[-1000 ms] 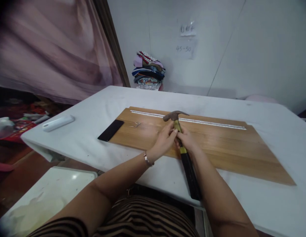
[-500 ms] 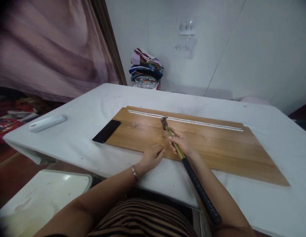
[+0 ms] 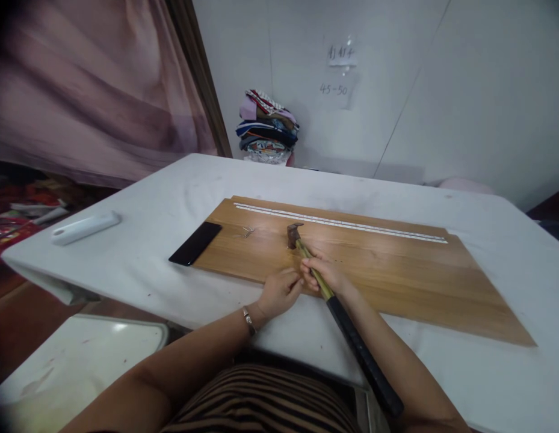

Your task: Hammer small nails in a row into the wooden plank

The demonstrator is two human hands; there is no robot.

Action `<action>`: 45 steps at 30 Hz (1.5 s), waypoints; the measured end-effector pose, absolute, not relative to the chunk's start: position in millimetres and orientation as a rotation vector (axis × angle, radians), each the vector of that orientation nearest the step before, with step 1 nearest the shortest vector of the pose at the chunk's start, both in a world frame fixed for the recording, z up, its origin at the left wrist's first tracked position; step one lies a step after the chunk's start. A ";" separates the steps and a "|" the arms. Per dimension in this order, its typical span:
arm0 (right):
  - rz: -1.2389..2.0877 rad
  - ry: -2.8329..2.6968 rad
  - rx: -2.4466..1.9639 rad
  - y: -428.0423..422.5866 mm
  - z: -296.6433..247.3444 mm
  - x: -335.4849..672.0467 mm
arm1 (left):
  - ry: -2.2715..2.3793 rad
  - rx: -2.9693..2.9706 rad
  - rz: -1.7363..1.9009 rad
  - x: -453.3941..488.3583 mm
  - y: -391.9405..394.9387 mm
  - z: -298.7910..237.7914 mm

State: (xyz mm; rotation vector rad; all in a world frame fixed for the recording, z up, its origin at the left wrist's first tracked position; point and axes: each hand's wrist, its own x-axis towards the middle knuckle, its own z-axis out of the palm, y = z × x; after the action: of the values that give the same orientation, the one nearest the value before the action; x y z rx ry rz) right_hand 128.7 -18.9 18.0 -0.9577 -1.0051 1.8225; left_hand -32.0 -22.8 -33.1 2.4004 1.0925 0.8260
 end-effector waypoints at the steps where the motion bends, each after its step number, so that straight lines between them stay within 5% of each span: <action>1: 1.825 -1.006 -0.954 -18.9 17.3 128.0 | 1.092 2.388 0.823 -32.1 -22.9 -32.9; 45: 1.821 -0.986 -0.976 -18.9 14.6 133.3 | 1.077 2.374 0.847 -30.6 -24.6 -30.2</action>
State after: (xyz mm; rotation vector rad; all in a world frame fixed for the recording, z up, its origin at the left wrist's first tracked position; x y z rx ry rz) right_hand 133.3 -18.9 14.6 -0.9760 -0.9864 1.8211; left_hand -30.6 -24.6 -30.2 2.3739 1.0773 0.8471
